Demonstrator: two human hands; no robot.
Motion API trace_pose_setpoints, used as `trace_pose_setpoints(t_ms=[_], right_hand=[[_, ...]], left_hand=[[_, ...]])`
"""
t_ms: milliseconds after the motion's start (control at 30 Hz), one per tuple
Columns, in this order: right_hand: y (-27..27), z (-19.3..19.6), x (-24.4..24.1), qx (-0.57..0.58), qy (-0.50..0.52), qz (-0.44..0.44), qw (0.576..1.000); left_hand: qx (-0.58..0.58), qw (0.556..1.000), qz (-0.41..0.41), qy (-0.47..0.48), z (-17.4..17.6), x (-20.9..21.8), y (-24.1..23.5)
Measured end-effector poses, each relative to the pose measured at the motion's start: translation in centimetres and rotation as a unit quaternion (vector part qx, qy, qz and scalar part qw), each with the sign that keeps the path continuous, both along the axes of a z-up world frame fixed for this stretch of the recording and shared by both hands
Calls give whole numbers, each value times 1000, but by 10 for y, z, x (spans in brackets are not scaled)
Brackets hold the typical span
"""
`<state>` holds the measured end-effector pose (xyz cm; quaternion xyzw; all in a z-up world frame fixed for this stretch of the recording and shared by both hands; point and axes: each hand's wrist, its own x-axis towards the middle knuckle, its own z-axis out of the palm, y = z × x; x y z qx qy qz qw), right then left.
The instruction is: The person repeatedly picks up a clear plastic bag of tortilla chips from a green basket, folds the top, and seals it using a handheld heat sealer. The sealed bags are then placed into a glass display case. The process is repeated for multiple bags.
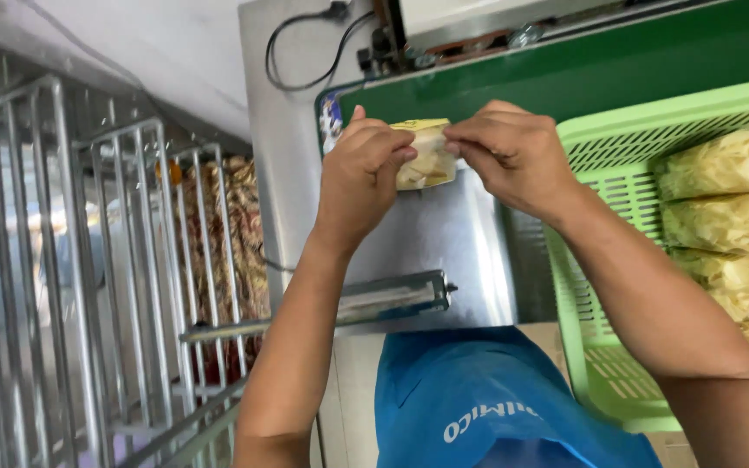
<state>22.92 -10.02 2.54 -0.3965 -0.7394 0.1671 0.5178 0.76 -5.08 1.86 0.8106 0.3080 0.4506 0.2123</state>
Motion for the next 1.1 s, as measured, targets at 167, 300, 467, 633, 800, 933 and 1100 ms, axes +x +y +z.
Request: trace_pose_setpoints(t_ms=[167,300,467,633,800,933,1100], right_hand=[[-27,-14,-24,-50,5,32,998],[-36,-50,-54,-114,-45,57,991],[-48,-125,-86,-87,-183,7,979],[-101,-160,-117,-92,-240,-2,966],[-139,-211,-123,-101,-295,-43,949],[-157,-225,-128,-105,-298,-63,947],[-169,-220,-135,-86,-289,-90,949]], left_hand=[[-56,995,25,80,-25,-34,-36],[-148,969,27,195,-70,-61,-48],[-32,967,54,247,-116,-79,-67],[-14,972,93,214,-151,-99,-121],[10,979,92,182,-223,-112,-152],[-3,984,76,162,-242,-116,-162],[9,988,81,133,-236,-121,-171]])
